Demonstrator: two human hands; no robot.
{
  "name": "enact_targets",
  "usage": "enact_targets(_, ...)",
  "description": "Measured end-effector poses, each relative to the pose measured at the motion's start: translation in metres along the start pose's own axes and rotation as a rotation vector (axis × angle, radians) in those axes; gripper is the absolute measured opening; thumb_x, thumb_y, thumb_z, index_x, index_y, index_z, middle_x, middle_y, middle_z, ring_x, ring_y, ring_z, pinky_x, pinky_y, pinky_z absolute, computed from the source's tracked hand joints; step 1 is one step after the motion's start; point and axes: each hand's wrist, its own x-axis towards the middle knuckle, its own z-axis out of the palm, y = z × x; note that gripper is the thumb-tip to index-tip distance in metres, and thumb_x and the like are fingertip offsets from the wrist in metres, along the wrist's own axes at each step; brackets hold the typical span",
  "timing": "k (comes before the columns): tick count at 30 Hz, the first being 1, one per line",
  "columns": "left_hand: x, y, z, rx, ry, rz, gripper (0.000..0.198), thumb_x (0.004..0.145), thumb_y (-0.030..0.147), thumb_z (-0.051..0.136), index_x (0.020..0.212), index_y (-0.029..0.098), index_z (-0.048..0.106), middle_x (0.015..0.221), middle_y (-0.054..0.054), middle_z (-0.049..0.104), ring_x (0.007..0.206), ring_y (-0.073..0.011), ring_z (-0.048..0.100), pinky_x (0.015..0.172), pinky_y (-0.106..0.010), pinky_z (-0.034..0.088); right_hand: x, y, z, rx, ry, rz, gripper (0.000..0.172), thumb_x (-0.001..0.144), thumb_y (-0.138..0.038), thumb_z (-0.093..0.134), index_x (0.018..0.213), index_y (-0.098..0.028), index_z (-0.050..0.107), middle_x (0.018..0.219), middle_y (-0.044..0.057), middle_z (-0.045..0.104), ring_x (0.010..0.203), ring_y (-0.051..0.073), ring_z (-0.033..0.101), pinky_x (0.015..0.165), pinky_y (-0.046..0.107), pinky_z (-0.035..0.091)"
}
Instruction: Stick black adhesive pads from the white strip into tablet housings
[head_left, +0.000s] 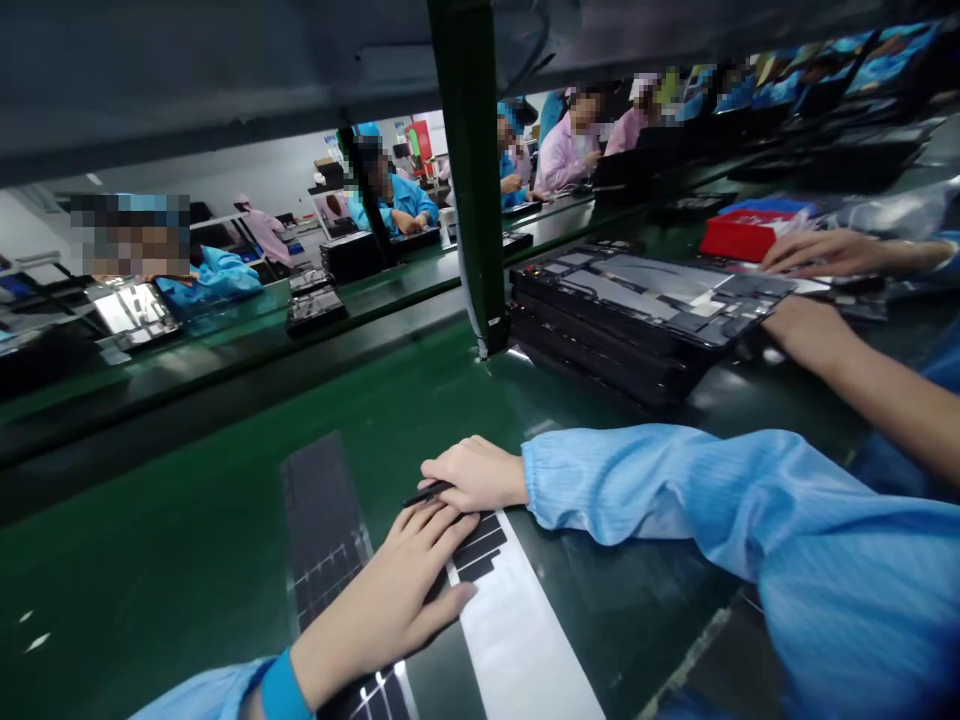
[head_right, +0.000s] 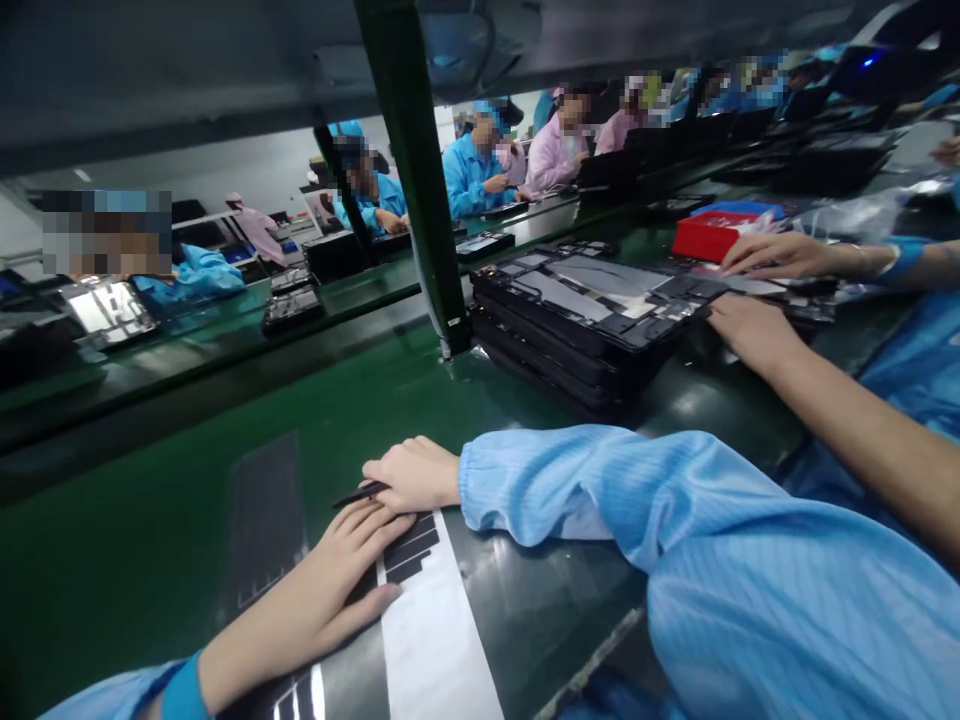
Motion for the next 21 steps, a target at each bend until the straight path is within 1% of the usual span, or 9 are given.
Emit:
enact_targets(3, -0.002, -0.005, 0.004, 0.021, 0.018, 0.014, 0.051, 0.088, 0.041, 0.037, 0.136, 0.027, 0.029, 0.141, -0.003, 0.033, 0.129, -0.0264, 0.029, 0.106, -0.048, 0.029, -0.004, -0.001, -0.003, 0.005, -0.018, -0.005, 0.026, 0.086, -0.035, 0.036, 0.095, -0.021, 0.056, 0.086, 0.005, 0.066, 0.075, 0.02, 0.062, 0.055, 0.026, 0.034)
enact_targets(7, -0.004, -0.018, 0.016, 0.084, 0.115, 0.058, 0.055, 0.085, 0.039, 0.045, 0.136, 0.031, 0.028, 0.137, -0.003, 0.039, 0.125, -0.0294, 0.035, 0.099, -0.05, 0.037, -0.001, 0.0, -0.005, 0.037, -0.061, -0.023, 0.03, 0.087, -0.037, 0.034, 0.102, -0.022, 0.054, 0.095, 0.005, 0.065, 0.08, 0.021, 0.061, 0.056, 0.027, 0.034)
enact_targets(10, -0.003, -0.022, 0.025, 0.097, 0.206, 0.077, 0.056, 0.084, 0.04, 0.046, 0.135, 0.034, 0.026, 0.134, -0.001, 0.042, 0.122, -0.0291, 0.038, 0.098, -0.051, 0.037, 0.002, 0.002, -0.005, 0.067, -0.096, -0.019, 0.03, 0.087, -0.037, 0.033, 0.104, -0.022, 0.053, 0.098, 0.003, 0.064, 0.084, 0.022, 0.06, 0.057, 0.028, 0.033)
enact_targets(13, -0.003, -0.017, 0.028, 0.087, 0.258, 0.046, 0.05, 0.086, 0.043, 0.043, 0.133, 0.034, 0.031, 0.131, 0.0, 0.046, 0.121, -0.0279, 0.038, 0.098, -0.051, 0.035, 0.002, 0.002, -0.005, 0.073, -0.106, -0.009, 0.031, 0.087, -0.037, 0.033, 0.105, -0.022, 0.053, 0.098, 0.003, 0.064, 0.084, 0.022, 0.06, 0.057, 0.029, 0.033)
enact_targets(17, -0.004, -0.013, 0.026, 0.117, 0.276, 0.034, 0.049, 0.086, 0.045, 0.042, 0.133, 0.032, 0.031, 0.13, 0.0, 0.046, 0.12, -0.0269, 0.039, 0.096, -0.049, 0.039, 0.001, 0.001, -0.006, 0.077, -0.107, -0.009, 0.031, 0.086, -0.036, 0.034, 0.106, -0.022, 0.053, 0.098, 0.003, 0.064, 0.082, 0.022, 0.06, 0.055, 0.028, 0.032)
enact_targets(21, -0.002, -0.02, 0.023, 0.175, 0.233, 0.104, 0.056, 0.084, 0.043, 0.046, 0.136, 0.03, 0.027, 0.131, -0.002, 0.046, 0.119, -0.0268, 0.042, 0.094, -0.045, 0.043, 0.0, 0.001, -0.007, 0.077, -0.096, -0.006, 0.03, 0.087, -0.036, 0.034, 0.103, -0.022, 0.055, 0.095, 0.003, 0.064, 0.079, 0.021, 0.06, 0.054, 0.027, 0.03)
